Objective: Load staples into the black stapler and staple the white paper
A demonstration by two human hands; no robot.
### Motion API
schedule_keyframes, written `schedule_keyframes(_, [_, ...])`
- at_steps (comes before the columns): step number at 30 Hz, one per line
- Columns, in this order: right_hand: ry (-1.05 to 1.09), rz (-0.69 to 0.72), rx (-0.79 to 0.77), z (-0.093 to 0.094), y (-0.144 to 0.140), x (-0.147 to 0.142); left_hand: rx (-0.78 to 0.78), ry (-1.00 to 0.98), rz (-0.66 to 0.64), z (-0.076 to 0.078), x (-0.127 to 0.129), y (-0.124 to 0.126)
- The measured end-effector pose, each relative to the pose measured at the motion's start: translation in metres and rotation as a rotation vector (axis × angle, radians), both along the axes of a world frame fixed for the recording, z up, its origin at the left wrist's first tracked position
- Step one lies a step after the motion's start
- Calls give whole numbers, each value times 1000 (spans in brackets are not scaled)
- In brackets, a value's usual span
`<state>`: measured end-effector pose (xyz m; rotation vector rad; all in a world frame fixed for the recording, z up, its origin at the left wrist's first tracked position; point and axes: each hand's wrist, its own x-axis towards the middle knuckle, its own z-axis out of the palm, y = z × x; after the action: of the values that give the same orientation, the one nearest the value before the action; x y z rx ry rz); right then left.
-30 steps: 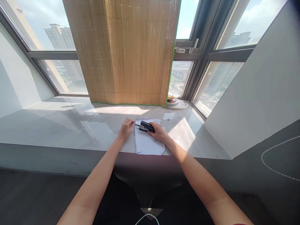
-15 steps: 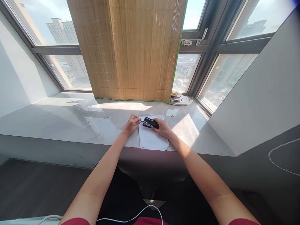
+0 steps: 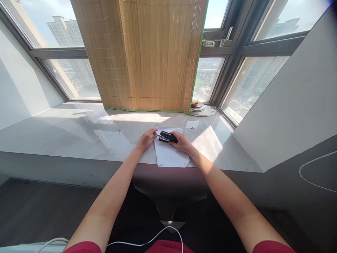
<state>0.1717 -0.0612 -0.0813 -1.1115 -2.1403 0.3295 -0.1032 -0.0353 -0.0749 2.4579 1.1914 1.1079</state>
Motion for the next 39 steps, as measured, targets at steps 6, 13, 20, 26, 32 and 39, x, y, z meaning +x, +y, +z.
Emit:
schedule_keyframes(6, [-6,6,-12,-1,0,-1,-3,130,18,5,2,-1])
schedule_keyframes(13, [-4,14,-6,0,0,-1,25,183,90,7,4,-1])
schedule_keyframes(20, [-6,16,-4,-1,0,-1,4,155,82,6,2,4])
schedule_keyframes(26, [7,16,-19,0,-1,-1,-8,151,90,3,2,5])
schedule_keyframes(32, [11,25,-20,0,-1,0,-26,109,60,1,1,6])
schedule_keyframes(39, [17,26,-26,2,-2,-1,-6,101,58,0,-1,7])
